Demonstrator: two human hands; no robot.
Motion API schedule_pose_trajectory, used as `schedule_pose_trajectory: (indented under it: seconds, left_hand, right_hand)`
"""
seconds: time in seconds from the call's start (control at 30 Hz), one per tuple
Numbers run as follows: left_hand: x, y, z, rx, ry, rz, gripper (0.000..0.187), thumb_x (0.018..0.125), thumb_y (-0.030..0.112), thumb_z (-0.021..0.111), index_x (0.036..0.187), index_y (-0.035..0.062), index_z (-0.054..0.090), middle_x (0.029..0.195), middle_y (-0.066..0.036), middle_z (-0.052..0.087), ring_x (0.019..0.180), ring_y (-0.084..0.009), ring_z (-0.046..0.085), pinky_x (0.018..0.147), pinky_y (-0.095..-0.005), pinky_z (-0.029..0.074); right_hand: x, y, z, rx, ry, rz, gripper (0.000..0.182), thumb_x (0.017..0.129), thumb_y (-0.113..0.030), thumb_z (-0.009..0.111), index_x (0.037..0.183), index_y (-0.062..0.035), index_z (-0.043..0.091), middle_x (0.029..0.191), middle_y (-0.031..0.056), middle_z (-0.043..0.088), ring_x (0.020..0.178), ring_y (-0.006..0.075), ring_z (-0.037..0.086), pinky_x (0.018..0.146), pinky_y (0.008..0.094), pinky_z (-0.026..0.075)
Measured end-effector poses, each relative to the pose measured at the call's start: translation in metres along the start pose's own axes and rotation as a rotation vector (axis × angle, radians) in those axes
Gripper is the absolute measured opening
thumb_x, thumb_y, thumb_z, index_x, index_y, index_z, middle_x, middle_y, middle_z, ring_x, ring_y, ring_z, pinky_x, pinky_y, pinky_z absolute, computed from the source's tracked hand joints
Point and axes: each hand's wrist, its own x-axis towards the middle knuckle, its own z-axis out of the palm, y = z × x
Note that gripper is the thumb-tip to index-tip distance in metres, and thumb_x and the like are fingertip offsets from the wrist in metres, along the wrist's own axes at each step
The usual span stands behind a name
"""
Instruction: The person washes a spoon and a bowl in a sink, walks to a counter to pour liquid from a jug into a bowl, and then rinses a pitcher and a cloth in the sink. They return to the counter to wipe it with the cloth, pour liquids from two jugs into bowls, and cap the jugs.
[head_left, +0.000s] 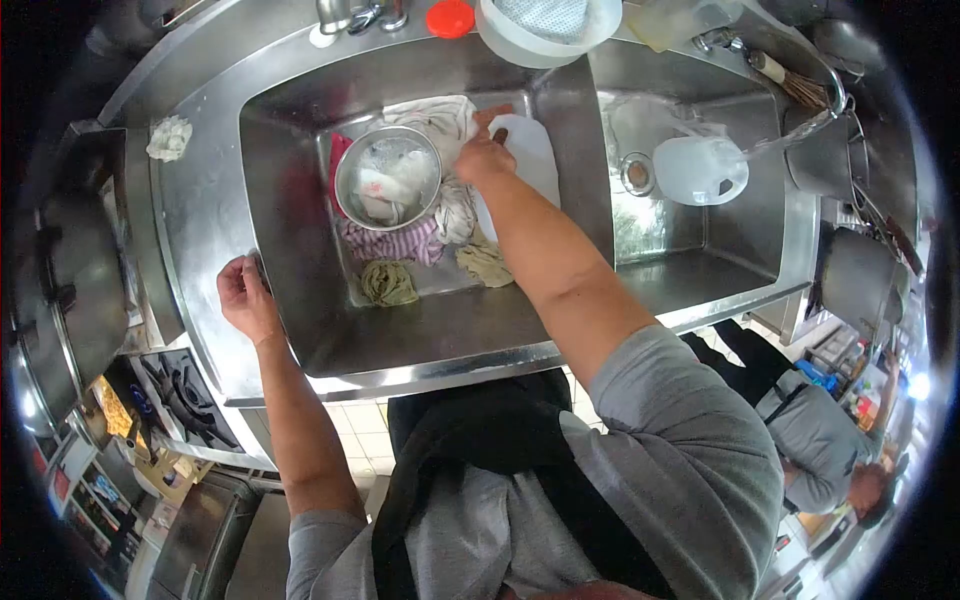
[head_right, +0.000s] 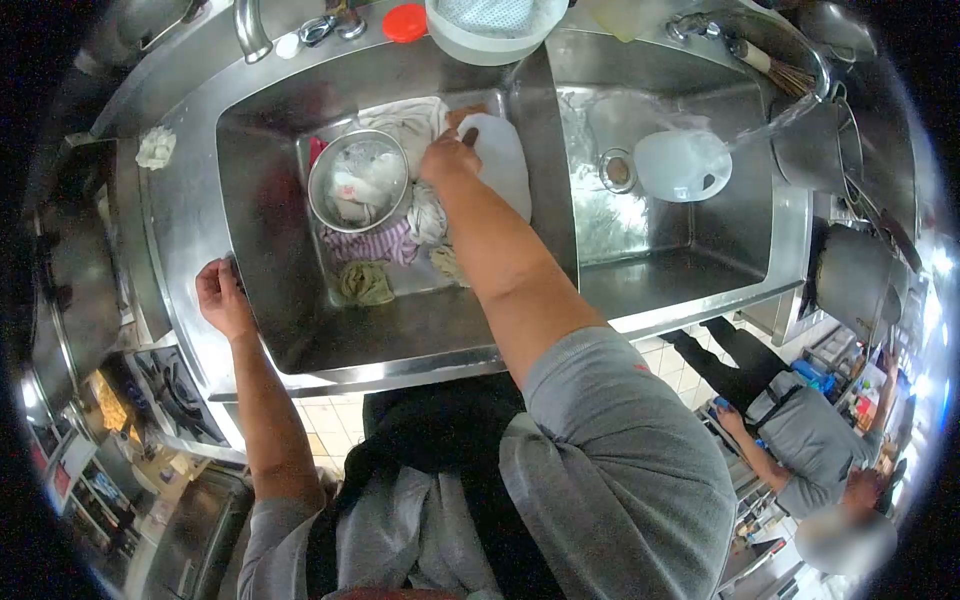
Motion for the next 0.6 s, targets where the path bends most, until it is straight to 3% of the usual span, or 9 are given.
schedule_pose_trajectory:
  seconds: [0.13, 0.27, 0.33, 0.37, 0.43, 0.47, 0.5, 0.57, 0.6]
  left_hand:
    - [0.002, -0.004, 0.000, 0.098, -0.020, 0.044, 0.015, 0.090, 0.014, 0.066, 0.094, 0.0001, 0.062, 0.084, -0.003, 0.064, 0.073, -0.0096, 0.056, 0.066, -0.0246, 0.047]
    - [-0.013, 0.016, 0.015, 0.207, -0.014, 0.121, 0.012, 0.090, 0.012, 0.065, 0.094, 0.0012, 0.063, 0.086, -0.004, 0.064, 0.075, -0.0100, 0.056, 0.068, -0.0241, 0.047]
    - [-0.041, 0.032, 0.044, 0.017, -0.213, 0.133, 0.008, 0.091, 0.009, 0.064, 0.096, 0.0023, 0.063, 0.089, -0.005, 0.065, 0.080, -0.0111, 0.058, 0.074, -0.0248, 0.049]
    - [-0.059, 0.032, 0.065, -0.077, -0.356, 0.040, 0.010, 0.090, 0.005, 0.063, 0.100, 0.0035, 0.064, 0.095, -0.005, 0.065, 0.085, -0.0125, 0.059, 0.080, -0.0267, 0.049]
    - [-0.094, 0.041, 0.118, -0.027, -0.685, 0.060, 0.026, 0.087, 0.008, 0.067, 0.113, 0.0046, 0.061, 0.113, -0.009, 0.063, 0.094, -0.0183, 0.061, 0.085, -0.0304, 0.048]
    - [-0.111, 0.035, 0.150, -0.003, -0.756, -0.040, 0.034, 0.085, 0.012, 0.070, 0.116, 0.0036, 0.059, 0.115, -0.011, 0.063, 0.096, -0.0217, 0.062, 0.086, -0.0329, 0.049]
    - [-0.124, 0.020, 0.183, 0.021, -0.824, -0.137, 0.043, 0.082, 0.017, 0.074, 0.119, 0.0025, 0.057, 0.116, -0.013, 0.062, 0.097, -0.0251, 0.062, 0.087, -0.0354, 0.049]
    - [-0.145, -0.031, 0.237, 0.486, -0.831, 0.190, 0.058, 0.075, 0.022, 0.079, 0.122, 0.0008, 0.052, 0.115, -0.017, 0.063, 0.098, -0.0304, 0.063, 0.087, -0.0383, 0.050]
    - [-0.146, -0.023, 0.247, 0.474, -0.836, 0.200, 0.058, 0.075, 0.022, 0.079, 0.122, 0.0008, 0.052, 0.115, -0.017, 0.063, 0.098, -0.0304, 0.063, 0.087, -0.0383, 0.050]
  right_hand:
    - [-0.009, 0.019, 0.016, -0.093, 0.025, 0.115, 0.072, 0.090, -0.023, 0.051, 0.147, 0.0078, 0.020, 0.146, 0.0172, 0.044, 0.126, 0.0278, 0.053, 0.089, 0.0466, 0.050]
    - [-0.030, 0.030, 0.016, -0.061, -0.014, 0.136, 0.067, 0.090, -0.023, 0.053, 0.145, 0.0056, 0.028, 0.142, 0.0169, 0.048, 0.126, 0.0273, 0.053, 0.091, 0.0439, 0.050]
    - [-0.040, 0.035, 0.011, 0.061, -0.035, 0.182, 0.062, 0.087, -0.021, 0.058, 0.139, 0.0037, 0.036, 0.136, 0.0166, 0.054, 0.122, 0.0278, 0.056, 0.091, 0.0425, 0.050]
    - [-0.050, 0.042, 0.008, 0.064, -0.031, 0.203, 0.062, 0.087, -0.021, 0.058, 0.139, 0.0037, 0.036, 0.136, 0.0166, 0.054, 0.122, 0.0278, 0.056, 0.091, 0.0425, 0.050]
    - [-0.068, 0.049, 0.003, 0.044, -0.076, 0.015, 0.063, 0.080, -0.019, 0.063, 0.133, 0.0068, 0.040, 0.129, 0.0224, 0.057, 0.121, 0.0280, 0.057, 0.090, 0.0379, 0.051]
    - [-0.069, 0.057, 0.019, 0.037, -0.007, -0.061, 0.054, 0.083, -0.022, 0.065, 0.129, 0.0015, 0.048, 0.122, 0.0181, 0.063, 0.111, 0.0320, 0.062, 0.090, 0.0390, 0.050]
    - [-0.084, 0.063, 0.013, 0.039, -0.002, -0.052, 0.054, 0.083, -0.022, 0.065, 0.129, 0.0015, 0.048, 0.122, 0.0181, 0.063, 0.111, 0.0320, 0.062, 0.090, 0.0390, 0.050]
    - [-0.130, 0.077, -0.015, 0.348, -0.257, -0.290, 0.051, 0.081, -0.026, 0.071, 0.124, -0.0029, 0.055, 0.112, 0.0174, 0.066, 0.101, 0.0327, 0.065, 0.087, 0.0375, 0.050]
    - [-0.145, 0.090, -0.021, 0.492, -0.248, -0.375, 0.050, 0.080, -0.027, 0.073, 0.122, -0.0041, 0.057, 0.108, 0.0155, 0.067, 0.096, 0.0301, 0.066, 0.084, 0.0370, 0.051]
